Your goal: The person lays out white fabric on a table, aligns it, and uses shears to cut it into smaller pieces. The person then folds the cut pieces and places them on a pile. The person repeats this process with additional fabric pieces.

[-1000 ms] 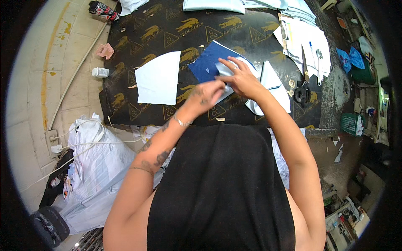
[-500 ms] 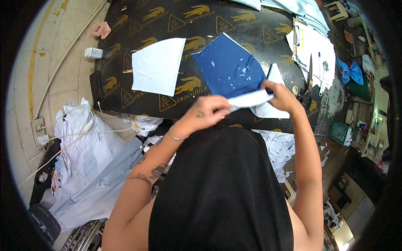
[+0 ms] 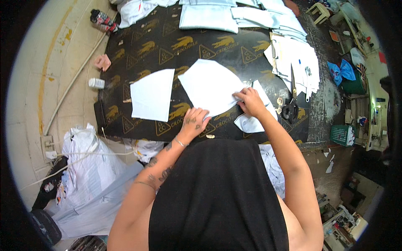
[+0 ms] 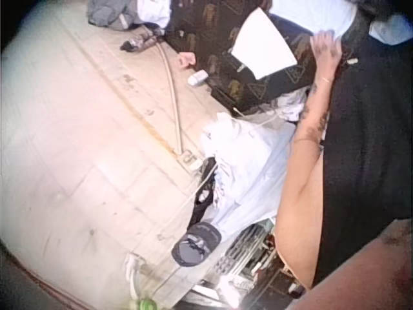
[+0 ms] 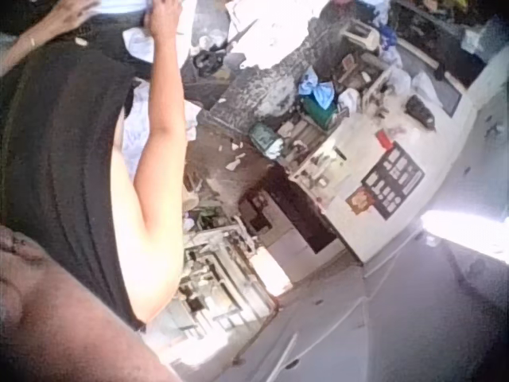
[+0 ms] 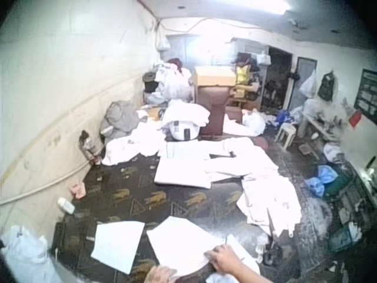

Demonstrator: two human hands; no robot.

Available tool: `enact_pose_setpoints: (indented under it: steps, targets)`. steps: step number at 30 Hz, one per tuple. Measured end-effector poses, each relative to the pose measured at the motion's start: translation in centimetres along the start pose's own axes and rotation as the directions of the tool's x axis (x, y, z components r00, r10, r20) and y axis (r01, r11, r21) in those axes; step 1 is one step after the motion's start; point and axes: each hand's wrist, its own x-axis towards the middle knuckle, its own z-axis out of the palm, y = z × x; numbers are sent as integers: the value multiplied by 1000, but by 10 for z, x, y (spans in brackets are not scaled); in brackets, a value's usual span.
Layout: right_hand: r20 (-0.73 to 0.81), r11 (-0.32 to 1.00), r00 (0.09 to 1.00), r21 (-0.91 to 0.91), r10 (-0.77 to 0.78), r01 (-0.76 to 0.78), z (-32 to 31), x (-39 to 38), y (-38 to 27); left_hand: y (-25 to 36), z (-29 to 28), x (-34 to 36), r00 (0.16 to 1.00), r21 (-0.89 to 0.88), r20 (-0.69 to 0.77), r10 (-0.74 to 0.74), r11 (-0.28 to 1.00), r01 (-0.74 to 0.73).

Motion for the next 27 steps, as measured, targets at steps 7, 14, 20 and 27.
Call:
enact_pose_setpoints:
  steps: [7,14,20,27]
  targets:
    - [306,960,951,253,41,-123,-17,41,3,-21,-43,11,931,-361,187,-313,860,361]
    - [-71,917,917,100,394,-386,-14,72,2,-64,-43,44,745,117,15,-667,741,661]
    - [-133,825,822,222,554,-521,-29,-17,27,-44,-6,44,756,-194,-48,-652,749,634]
    - [-211,835,811,221,546,-505,7,-67,25,0,-60,201,924,-365,-140,-356,886,286]
